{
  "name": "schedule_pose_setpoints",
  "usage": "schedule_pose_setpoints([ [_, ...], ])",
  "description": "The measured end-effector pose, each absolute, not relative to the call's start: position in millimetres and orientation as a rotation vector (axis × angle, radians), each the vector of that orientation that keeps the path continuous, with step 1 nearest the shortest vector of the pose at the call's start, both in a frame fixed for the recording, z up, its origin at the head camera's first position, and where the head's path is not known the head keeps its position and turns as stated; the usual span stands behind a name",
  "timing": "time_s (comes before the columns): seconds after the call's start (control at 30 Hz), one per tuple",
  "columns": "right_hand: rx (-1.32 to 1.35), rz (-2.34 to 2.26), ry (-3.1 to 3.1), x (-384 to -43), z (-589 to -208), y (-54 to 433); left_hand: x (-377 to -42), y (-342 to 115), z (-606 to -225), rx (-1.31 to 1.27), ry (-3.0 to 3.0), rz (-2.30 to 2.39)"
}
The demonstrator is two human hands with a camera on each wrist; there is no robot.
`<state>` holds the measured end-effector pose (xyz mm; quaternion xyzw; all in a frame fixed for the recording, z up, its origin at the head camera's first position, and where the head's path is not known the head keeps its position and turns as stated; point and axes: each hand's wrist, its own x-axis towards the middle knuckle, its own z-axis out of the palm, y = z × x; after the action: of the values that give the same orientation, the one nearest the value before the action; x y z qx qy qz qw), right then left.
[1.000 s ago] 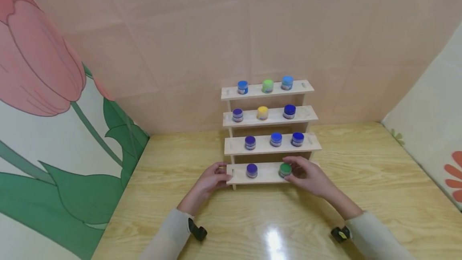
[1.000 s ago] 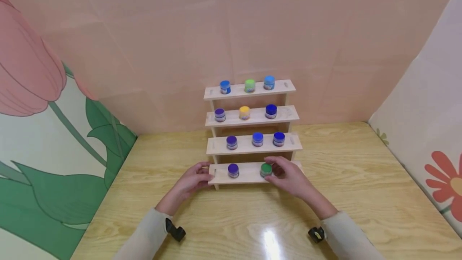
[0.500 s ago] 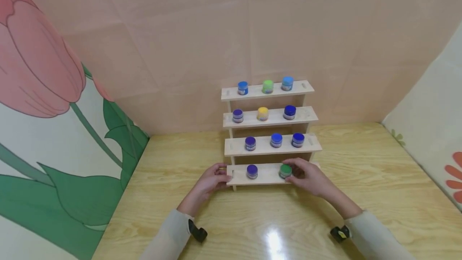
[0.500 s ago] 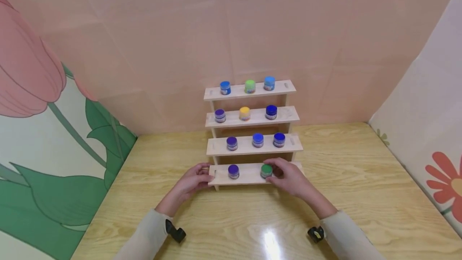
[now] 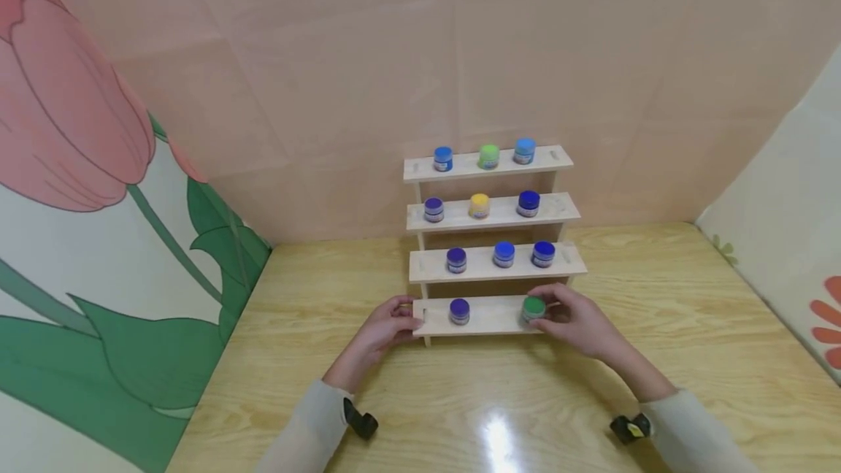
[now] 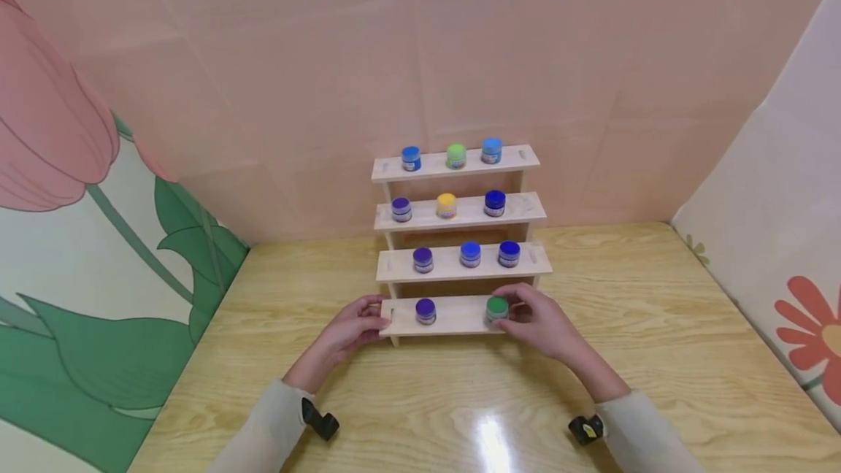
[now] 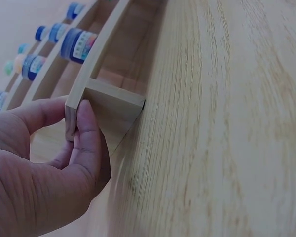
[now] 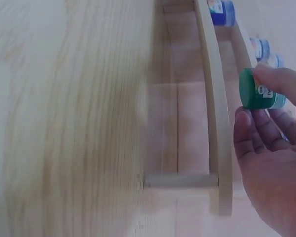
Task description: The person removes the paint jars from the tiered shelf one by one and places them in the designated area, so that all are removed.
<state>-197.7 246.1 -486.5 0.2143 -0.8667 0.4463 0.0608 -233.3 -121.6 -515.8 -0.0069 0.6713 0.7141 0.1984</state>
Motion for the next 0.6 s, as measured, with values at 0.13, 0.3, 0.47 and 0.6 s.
schedule_pose_setpoints([
  [0.13, 0.628, 1.385, -2.602, -194, -487, 258, -231, -123, -515, -0.011, 1.878, 2.001],
  [0.3, 0.617, 1.363, -2.593, -190, -486, 276, -231, -123, -515, -0.006, 1.874, 2.003],
  [0.47, 0.646, 1.381, -2.557, -189, -486, 294, -232, -123, -513, -0.022, 1.878, 2.002],
  [0.6, 0.632, 1.402, -2.568, -187, -485, 310, -233, -123, -513, -0.032, 1.881, 1.992],
])
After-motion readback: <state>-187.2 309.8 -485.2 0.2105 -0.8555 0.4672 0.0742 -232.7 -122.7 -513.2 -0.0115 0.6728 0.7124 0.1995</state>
